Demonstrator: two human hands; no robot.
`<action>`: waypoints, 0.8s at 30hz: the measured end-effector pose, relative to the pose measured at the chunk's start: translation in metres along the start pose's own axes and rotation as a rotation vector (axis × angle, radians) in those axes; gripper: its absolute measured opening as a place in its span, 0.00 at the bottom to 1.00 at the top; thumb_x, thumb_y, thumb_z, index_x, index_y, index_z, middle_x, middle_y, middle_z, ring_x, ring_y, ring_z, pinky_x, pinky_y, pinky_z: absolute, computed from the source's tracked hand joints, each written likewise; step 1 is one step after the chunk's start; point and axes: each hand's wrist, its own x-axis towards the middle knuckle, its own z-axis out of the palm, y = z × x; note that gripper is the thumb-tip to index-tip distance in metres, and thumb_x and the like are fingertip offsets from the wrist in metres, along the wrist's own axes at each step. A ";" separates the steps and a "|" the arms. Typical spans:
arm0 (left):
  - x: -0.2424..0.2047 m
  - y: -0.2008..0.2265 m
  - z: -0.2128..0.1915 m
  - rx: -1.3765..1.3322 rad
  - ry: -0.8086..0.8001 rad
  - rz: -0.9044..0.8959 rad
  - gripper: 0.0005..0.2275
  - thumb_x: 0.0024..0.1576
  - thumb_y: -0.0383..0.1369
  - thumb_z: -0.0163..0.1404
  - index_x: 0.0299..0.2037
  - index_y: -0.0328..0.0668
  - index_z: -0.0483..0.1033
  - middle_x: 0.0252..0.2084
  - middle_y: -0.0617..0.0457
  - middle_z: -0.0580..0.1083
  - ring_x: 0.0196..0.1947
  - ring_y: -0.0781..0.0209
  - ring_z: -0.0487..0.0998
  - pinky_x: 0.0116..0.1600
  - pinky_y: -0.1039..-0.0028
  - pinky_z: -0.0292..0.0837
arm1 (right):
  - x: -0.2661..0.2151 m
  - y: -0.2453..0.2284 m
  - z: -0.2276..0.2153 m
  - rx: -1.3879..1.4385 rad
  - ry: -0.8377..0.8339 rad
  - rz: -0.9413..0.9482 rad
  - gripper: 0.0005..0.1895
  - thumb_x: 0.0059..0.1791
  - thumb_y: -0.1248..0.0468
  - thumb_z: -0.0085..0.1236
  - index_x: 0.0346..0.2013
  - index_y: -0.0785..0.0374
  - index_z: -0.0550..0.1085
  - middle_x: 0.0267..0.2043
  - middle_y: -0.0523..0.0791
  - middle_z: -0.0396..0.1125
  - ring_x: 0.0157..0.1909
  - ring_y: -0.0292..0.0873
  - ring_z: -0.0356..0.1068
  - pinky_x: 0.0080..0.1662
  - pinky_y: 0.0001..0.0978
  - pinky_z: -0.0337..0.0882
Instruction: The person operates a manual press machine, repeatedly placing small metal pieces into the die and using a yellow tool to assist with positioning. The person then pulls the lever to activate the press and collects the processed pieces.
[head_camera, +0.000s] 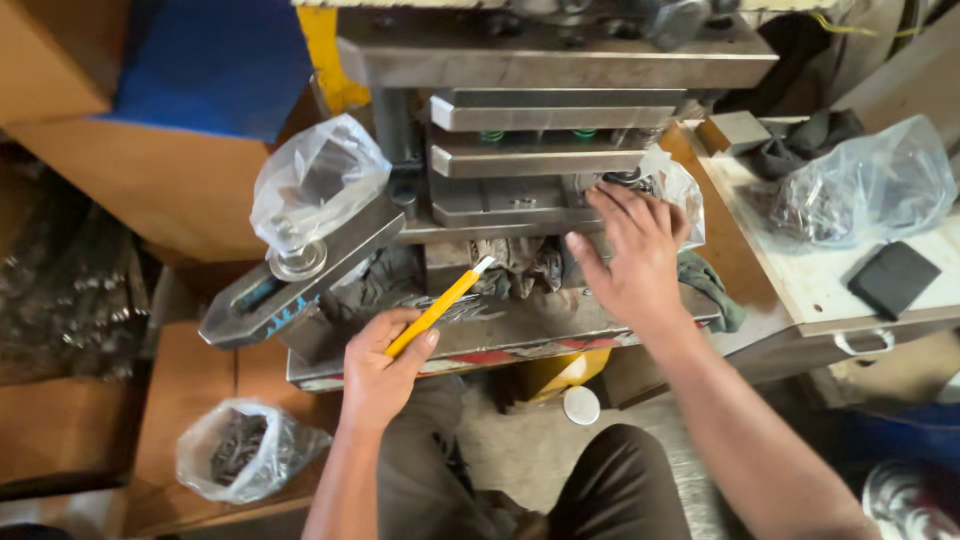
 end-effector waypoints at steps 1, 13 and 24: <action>0.000 0.000 0.001 -0.004 -0.003 0.025 0.10 0.56 0.23 0.59 0.47 0.29 0.76 0.37 0.54 0.78 0.35 0.73 0.74 0.40 0.81 0.71 | -0.003 -0.007 0.001 -0.052 -0.012 -0.016 0.29 0.50 0.52 0.64 0.61 0.64 0.71 0.64 0.49 0.67 0.64 0.53 0.62 0.66 0.55 0.52; -0.001 0.021 -0.005 0.156 -0.040 0.069 0.11 0.54 0.26 0.61 0.45 0.34 0.77 0.30 0.56 0.79 0.29 0.74 0.73 0.35 0.79 0.72 | 0.035 0.009 0.042 -0.130 -0.286 -0.112 0.46 0.56 0.37 0.49 0.69 0.78 0.58 0.62 0.66 0.64 0.60 0.68 0.65 0.64 0.56 0.62; -0.002 0.026 -0.012 0.073 -0.101 0.134 0.11 0.55 0.28 0.60 0.45 0.33 0.77 0.31 0.52 0.80 0.30 0.71 0.77 0.37 0.77 0.74 | 0.034 0.012 0.061 -0.204 -0.285 -0.062 0.41 0.57 0.39 0.49 0.62 0.78 0.64 0.51 0.65 0.69 0.52 0.68 0.69 0.58 0.58 0.66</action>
